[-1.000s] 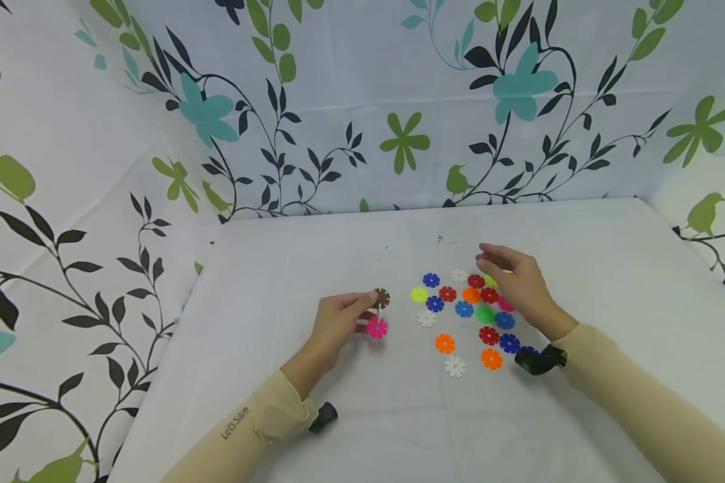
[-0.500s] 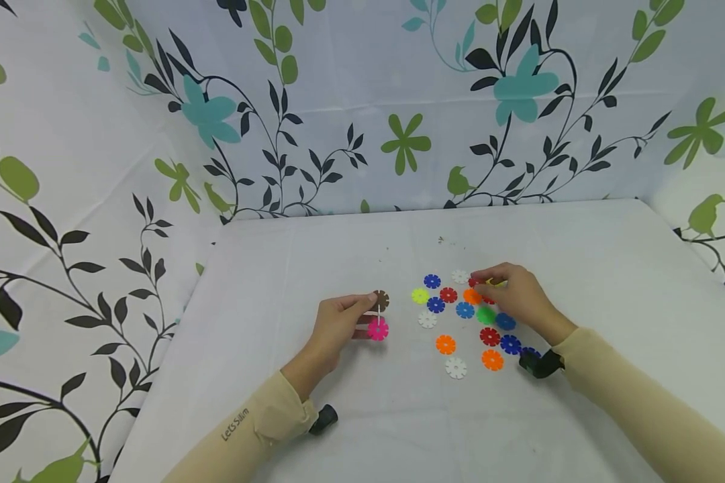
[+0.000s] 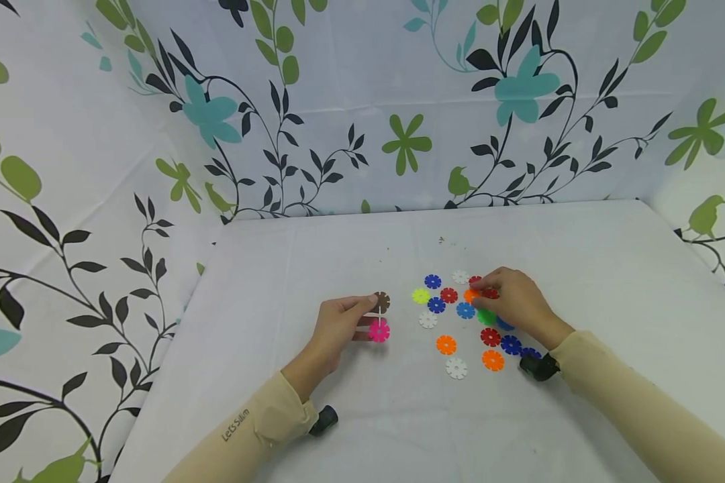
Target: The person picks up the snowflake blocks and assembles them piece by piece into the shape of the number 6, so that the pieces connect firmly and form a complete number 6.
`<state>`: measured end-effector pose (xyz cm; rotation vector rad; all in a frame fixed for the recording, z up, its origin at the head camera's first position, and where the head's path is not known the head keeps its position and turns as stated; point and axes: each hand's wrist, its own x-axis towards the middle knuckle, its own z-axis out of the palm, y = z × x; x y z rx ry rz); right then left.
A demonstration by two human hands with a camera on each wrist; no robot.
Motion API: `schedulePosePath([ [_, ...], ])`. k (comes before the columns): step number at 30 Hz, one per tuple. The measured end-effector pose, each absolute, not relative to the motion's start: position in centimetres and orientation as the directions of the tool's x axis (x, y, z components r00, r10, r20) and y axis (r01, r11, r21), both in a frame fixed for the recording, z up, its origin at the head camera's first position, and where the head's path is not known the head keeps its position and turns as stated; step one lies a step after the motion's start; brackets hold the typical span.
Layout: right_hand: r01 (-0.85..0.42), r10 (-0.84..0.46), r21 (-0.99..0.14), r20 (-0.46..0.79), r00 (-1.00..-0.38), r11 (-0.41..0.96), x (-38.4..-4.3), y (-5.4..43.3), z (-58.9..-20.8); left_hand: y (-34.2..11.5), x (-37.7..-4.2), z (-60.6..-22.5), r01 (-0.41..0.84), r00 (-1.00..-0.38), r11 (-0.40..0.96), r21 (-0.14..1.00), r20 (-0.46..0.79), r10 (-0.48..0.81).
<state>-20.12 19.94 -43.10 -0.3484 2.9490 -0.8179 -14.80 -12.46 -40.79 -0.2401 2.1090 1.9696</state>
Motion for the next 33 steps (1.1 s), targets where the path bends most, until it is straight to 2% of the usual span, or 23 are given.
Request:
schedulePosePath([
  [7,-0.217,-0.248,-0.489,0.001,-0.969,0.845,-20.2,19.9,-43.0,-12.5,-14.7,-40.8,-0.291,-0.954,0.066,0.954,-0.295,0.058],
  [14,-0.200,-0.261,-0.498,-0.055,-0.964,0.844,-20.4,19.9,-42.9,-12.5,-14.6,-40.8,-0.286,-0.955,0.068,0.956,-0.290,0.064],
  [19,-0.160,-0.244,-0.562,-0.077,-0.967,0.812,-20.4,19.9,-42.8,-12.5,-14.5,-40.7,-0.285,-0.954,0.063,0.956,-0.289,0.075],
  [26,-0.155,-0.224,-0.644,-0.025,-0.974,0.749,-19.9,19.3,-42.5,-12.4,-14.4,-40.7,-0.277,-0.956,0.083,0.957,-0.283,0.075],
  [33,-0.167,-0.299,-0.804,-0.014,-0.954,0.571,-19.5,17.6,-41.9,-12.3,-14.4,-41.0,-0.249,-0.960,0.109,0.962,-0.260,0.103],
])
